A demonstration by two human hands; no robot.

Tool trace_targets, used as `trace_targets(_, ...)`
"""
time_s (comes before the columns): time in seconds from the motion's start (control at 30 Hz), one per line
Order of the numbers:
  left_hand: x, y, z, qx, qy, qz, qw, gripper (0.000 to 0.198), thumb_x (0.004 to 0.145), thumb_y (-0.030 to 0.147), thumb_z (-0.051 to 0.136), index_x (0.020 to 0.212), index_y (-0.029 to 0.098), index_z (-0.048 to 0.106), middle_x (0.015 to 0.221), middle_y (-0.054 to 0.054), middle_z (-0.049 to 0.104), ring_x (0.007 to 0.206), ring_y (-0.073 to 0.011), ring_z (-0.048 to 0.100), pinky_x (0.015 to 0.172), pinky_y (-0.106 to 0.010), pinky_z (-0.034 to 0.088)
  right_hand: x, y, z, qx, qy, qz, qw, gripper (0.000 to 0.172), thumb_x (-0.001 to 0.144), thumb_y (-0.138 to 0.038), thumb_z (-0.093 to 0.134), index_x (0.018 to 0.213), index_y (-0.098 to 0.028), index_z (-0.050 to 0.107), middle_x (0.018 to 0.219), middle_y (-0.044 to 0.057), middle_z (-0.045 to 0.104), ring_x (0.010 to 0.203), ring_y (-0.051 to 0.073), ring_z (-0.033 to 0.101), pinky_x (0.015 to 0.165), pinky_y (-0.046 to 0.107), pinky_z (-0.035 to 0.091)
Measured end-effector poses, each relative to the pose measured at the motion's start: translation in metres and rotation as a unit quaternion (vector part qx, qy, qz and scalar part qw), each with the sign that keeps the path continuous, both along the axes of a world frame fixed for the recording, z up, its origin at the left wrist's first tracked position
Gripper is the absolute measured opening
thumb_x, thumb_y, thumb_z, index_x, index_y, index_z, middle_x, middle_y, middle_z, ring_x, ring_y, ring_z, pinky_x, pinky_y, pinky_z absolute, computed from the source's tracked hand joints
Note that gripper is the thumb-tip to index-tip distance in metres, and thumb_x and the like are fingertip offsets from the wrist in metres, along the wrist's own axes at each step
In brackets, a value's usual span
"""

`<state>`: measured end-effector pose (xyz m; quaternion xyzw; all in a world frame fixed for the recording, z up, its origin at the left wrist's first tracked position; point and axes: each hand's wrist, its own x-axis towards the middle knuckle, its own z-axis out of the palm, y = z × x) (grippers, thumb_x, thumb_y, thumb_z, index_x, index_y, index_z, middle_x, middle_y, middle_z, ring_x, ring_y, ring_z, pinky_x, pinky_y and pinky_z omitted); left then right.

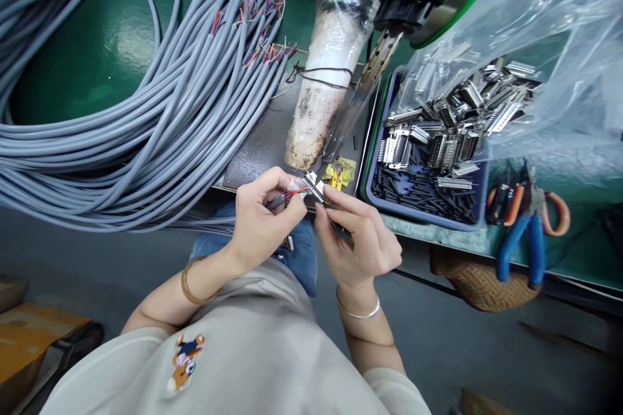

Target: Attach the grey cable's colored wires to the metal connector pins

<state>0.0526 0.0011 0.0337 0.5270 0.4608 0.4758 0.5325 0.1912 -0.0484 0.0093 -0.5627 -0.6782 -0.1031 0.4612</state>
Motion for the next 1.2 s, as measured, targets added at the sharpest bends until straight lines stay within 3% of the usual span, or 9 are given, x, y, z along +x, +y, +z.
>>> trace_targets(0.2,-0.004,-0.001,0.005,-0.035,-0.047,-0.022,0.998,0.013,0.074,0.012,0.072,0.075,0.017,0.060,0.067,0.003,0.061,0.060,-0.0068,0.054,0.052,-0.016,0.041,-0.001,-0.005,0.007,0.006,0.038,-0.011,0.999,0.021,0.082,-0.009,0.080,0.088,-0.023,0.065,0.100,0.001,0.083,0.081,0.014,0.080,0.071,0.023,0.062)
trace_targets(0.27,-0.009,0.000,0.007,-0.069,-0.088,-0.061,0.992,0.014,0.073,0.013,0.073,0.083,0.016,0.064,0.067,0.003,0.062,0.056,-0.0055,0.051,0.049,-0.016,0.039,-0.001,-0.007,0.011,-0.053,0.105,-0.008,0.993,0.017,0.085,-0.011,0.078,0.086,-0.024,0.065,0.098,-0.001,0.082,0.082,0.014,0.079,0.070,0.023,0.062)
trace_targets(0.37,-0.016,0.002,0.009,-0.140,-0.144,-0.126,0.971,0.014,0.073,0.016,0.070,0.085,0.014,0.066,0.061,0.004,0.059,0.046,-0.0034,0.042,0.043,-0.016,0.031,0.001,-0.011,0.018,-0.170,0.216,0.019,0.961,0.012,0.089,-0.016,0.074,0.083,-0.023,0.067,0.094,-0.001,0.081,0.082,0.015,0.079,0.068,0.024,0.063)
trace_targets(0.43,-0.020,0.003,0.010,-0.181,-0.160,-0.138,0.960,0.011,0.072,0.017,0.069,0.082,0.014,0.065,0.056,0.006,0.056,0.042,-0.0026,0.038,0.040,-0.016,0.028,0.003,-0.015,0.021,-0.175,0.242,0.009,0.954,0.007,0.091,-0.017,0.073,0.086,-0.023,0.071,0.092,-0.002,0.081,0.069,0.012,0.076,0.060,0.023,0.060)
trace_targets(0.6,-0.022,0.000,0.009,-0.210,-0.174,-0.152,0.950,0.011,0.069,0.015,0.066,0.080,0.014,0.064,0.054,0.005,0.058,0.039,-0.0030,0.040,0.040,-0.017,0.030,0.006,-0.026,0.026,-0.040,0.145,-0.046,0.988,0.020,0.097,-0.022,0.065,0.111,-0.029,0.079,0.059,-0.006,0.067,0.044,0.008,0.057,0.046,0.023,0.043)
trace_targets(0.8,-0.024,-0.003,0.011,-0.205,-0.174,-0.161,0.949,0.009,0.071,0.016,0.065,0.079,0.013,0.063,0.055,0.005,0.059,0.040,-0.0030,0.042,0.041,-0.017,0.032,-0.002,-0.022,0.030,-0.119,0.038,0.016,0.992,0.030,0.095,-0.019,0.069,0.122,-0.030,0.076,0.059,-0.006,0.064,0.045,0.007,0.051,0.052,0.021,0.046)
trace_targets(1.0,-0.026,-0.005,0.008,-0.194,-0.182,-0.151,0.952,0.011,0.073,0.018,0.064,0.083,0.014,0.063,0.057,0.006,0.058,0.040,-0.0032,0.042,0.042,-0.017,0.030,-0.007,-0.020,0.028,-0.119,0.034,0.047,0.991,0.036,0.096,-0.017,0.067,0.129,-0.028,0.072,0.074,-0.003,0.077,0.051,0.007,0.059,0.058,0.020,0.050)
trace_targets(1.2,-0.024,-0.007,0.006,-0.198,-0.189,-0.131,0.953,0.013,0.073,0.019,0.064,0.086,0.014,0.063,0.060,0.006,0.058,0.040,-0.0033,0.042,0.042,-0.018,0.031,-0.012,-0.024,0.025,-0.105,-0.034,0.045,0.993,0.044,0.096,-0.016,0.066,0.139,-0.025,0.065,0.066,-0.004,0.071,0.048,0.008,0.051,0.055,0.023,0.044)
